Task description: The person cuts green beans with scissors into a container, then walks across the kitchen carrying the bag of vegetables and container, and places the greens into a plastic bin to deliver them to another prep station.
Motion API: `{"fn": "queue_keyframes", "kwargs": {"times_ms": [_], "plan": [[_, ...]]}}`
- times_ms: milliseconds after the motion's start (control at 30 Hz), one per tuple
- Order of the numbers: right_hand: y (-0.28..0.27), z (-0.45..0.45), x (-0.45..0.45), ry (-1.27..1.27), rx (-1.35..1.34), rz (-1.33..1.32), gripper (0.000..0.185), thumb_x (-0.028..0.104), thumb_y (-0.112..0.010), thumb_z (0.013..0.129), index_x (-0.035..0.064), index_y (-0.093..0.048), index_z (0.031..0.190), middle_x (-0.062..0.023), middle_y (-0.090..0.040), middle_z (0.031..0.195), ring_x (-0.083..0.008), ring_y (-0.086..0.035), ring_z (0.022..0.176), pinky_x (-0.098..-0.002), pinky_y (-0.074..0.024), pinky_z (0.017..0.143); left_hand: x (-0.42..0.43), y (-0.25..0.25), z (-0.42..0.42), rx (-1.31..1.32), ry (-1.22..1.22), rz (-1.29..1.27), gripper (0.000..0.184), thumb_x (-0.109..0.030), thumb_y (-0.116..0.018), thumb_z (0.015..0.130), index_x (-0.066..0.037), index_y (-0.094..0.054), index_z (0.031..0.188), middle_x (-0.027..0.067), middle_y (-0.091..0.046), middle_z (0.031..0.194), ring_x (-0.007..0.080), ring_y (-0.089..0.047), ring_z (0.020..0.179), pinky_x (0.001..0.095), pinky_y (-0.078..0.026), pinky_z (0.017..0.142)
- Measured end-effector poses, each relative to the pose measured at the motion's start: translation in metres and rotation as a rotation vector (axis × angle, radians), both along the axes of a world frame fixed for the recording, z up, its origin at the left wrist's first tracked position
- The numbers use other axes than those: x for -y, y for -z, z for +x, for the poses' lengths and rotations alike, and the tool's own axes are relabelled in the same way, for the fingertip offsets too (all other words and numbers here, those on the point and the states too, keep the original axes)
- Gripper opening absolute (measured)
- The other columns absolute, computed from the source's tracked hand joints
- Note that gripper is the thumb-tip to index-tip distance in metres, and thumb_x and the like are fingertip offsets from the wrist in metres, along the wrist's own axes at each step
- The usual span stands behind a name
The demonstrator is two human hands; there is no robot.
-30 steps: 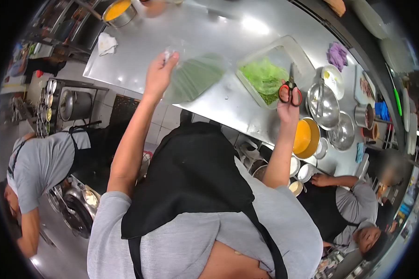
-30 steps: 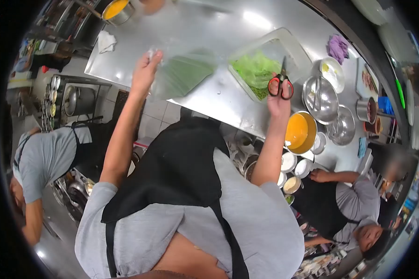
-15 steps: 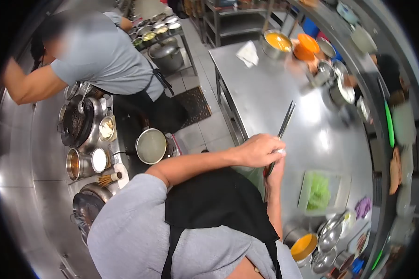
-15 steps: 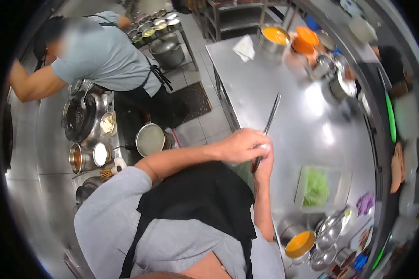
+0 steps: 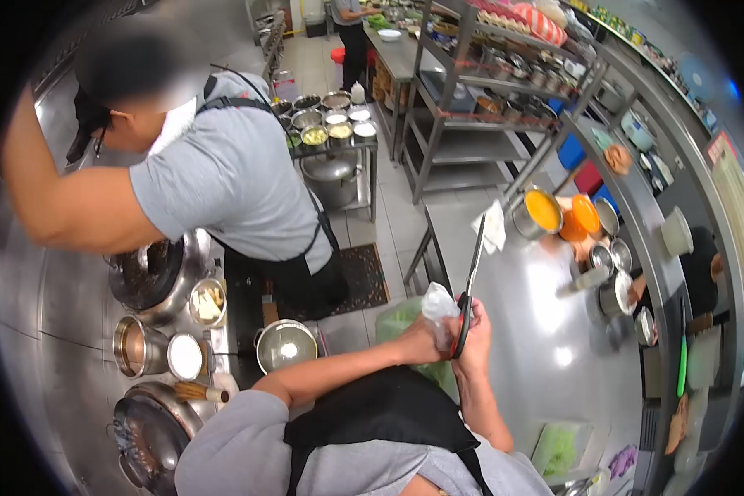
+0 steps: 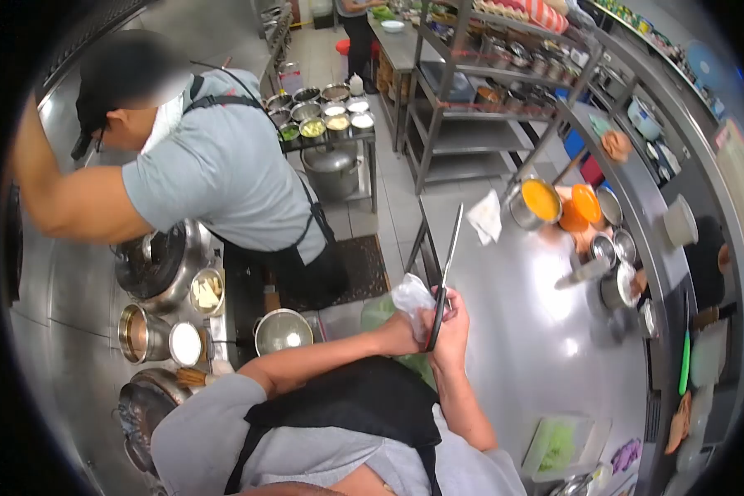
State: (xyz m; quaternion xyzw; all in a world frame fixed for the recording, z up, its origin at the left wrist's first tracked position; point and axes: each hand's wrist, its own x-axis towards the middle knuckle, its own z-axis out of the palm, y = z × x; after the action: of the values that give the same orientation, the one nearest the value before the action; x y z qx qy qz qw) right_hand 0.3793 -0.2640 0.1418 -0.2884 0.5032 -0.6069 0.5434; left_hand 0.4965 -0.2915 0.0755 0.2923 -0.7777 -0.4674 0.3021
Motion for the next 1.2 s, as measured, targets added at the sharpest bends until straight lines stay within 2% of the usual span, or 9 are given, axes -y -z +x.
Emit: {"fn": "queue_keyframes", "kwargs": {"times_ms": [133, 233, 367, 500, 600, 733, 967, 1133, 1200], "plan": [[0.008, 0.000, 0.065, -0.023, 0.057, -0.010, 0.038, -0.008, -0.067, 0.077, 0.0031, -0.054, 0.111, 0.0015, -0.055, 0.080, -0.0086, -0.054, 0.065, -0.0220, -0.0453, 0.061, 0.070, 0.019, 0.016, 0.257, 0.021, -0.180, 0.035, -0.018, -0.064, 0.079, -0.006, -0.060, 0.112, 0.0193, -0.060, 0.117, 0.0404, -0.052, 0.115, 0.0486, -0.038, 0.102], [0.021, -0.002, 0.115, -0.056, 0.015, -0.051, 0.035, -0.003, -0.071, 0.080, 0.0030, -0.054, 0.110, 0.0000, -0.057, 0.080, -0.0096, -0.057, 0.066, -0.0215, -0.0449, 0.056, 0.125, 0.055, 0.016, 0.133, -0.043, -0.322, 0.032, -0.022, -0.068, 0.077, -0.006, -0.062, 0.105, 0.0174, -0.064, 0.105, 0.0374, -0.057, 0.106, 0.0485, -0.041, 0.095], [0.044, -0.037, 0.176, 0.074, -0.122, -0.107, 0.038, 0.006, -0.074, 0.083, 0.0018, -0.051, 0.113, -0.0051, -0.062, 0.081, -0.0119, -0.060, 0.065, -0.0225, -0.0447, 0.050, 0.217, 0.095, 0.032, 0.330, -0.125, -0.077, 0.024, -0.022, -0.061, 0.082, -0.006, -0.066, 0.099, 0.0217, -0.067, 0.097, 0.0423, -0.062, 0.095, 0.0503, -0.049, 0.084], [0.037, -0.061, 0.224, 0.100, -0.048, 0.016, 0.045, 0.011, -0.071, 0.086, -0.0032, -0.046, 0.121, -0.0113, -0.064, 0.077, -0.0128, -0.056, 0.053, -0.0242, -0.0451, 0.046, 0.295, 0.048, 0.050, 0.322, -0.469, 0.208, 0.033, -0.027, -0.065, 0.082, -0.002, -0.069, 0.104, 0.0253, -0.068, 0.098, 0.0425, -0.066, 0.093, 0.0479, -0.051, 0.080], [0.052, -0.068, 0.260, 0.078, -0.059, 0.080, 0.043, 0.013, -0.071, 0.088, -0.0030, -0.046, 0.119, -0.0116, -0.061, 0.075, -0.0157, -0.058, 0.056, -0.0268, -0.0466, 0.047, 0.369, 0.069, 0.064, 0.217, -0.633, -0.032, 0.029, -0.023, -0.065, 0.085, 0.001, -0.069, 0.101, 0.0296, -0.066, 0.094, 0.0455, -0.065, 0.092, 0.0487, -0.052, 0.078], [0.062, -0.066, 0.294, 0.030, 0.051, 0.222, 0.036, 0.021, -0.068, 0.092, 0.0000, -0.053, 0.118, -0.0044, -0.057, 0.071, -0.0122, -0.055, 0.054, -0.0258, -0.0450, 0.046, 0.447, 0.046, 0.055, 0.253, -0.828, 0.113, 0.038, -0.030, -0.063, 0.088, 0.002, -0.067, 0.108, 0.0297, -0.067, 0.100, 0.0462, -0.063, 0.099, 0.0495, -0.048, 0.083], [0.099, -0.055, 0.356, 0.128, 0.195, 0.400, 0.038, 0.037, -0.066, 0.094, 0.0028, -0.061, 0.110, -0.0021, -0.057, 0.071, -0.0115, -0.052, 0.053, -0.0259, -0.0427, 0.045, 0.588, 0.119, 0.038, 0.205, -0.567, 0.254, 0.043, -0.035, -0.058, 0.090, 0.000, -0.065, 0.114, 0.0291, -0.066, 0.106, 0.0461, -0.062, 0.103, 0.0468, -0.048, 0.083], [0.116, -0.045, 0.396, 0.355, 0.190, 0.543, 0.035, 0.037, -0.068, 0.093, 0.0034, -0.058, 0.096, -0.0029, -0.057, 0.069, -0.0116, -0.053, 0.054, -0.0256, -0.0428, 0.046, 0.656, 0.195, 0.014, 0.474, -0.202, 0.196, 0.042, -0.031, -0.054, 0.093, 0.004, -0.062, 0.113, 0.0306, -0.064, 0.108, 0.0453, -0.059, 0.109, 0.0458, -0.046, 0.089], [0.122, -0.042, 0.415, 0.466, 0.181, 0.606, 0.033, 0.036, -0.067, 0.093, 0.0043, -0.058, 0.091, -0.0027, -0.057, 0.069, -0.0121, -0.053, 0.053, -0.0265, -0.0415, 0.045, 0.672, 0.168, 0.002, 0.693, 0.029, 0.313, 0.042, -0.029, -0.053, 0.092, 0.002, -0.061, 0.118, 0.0300, -0.062, 0.117, 0.0452, -0.056, 0.115, 0.0472, -0.045, 0.093]]}}
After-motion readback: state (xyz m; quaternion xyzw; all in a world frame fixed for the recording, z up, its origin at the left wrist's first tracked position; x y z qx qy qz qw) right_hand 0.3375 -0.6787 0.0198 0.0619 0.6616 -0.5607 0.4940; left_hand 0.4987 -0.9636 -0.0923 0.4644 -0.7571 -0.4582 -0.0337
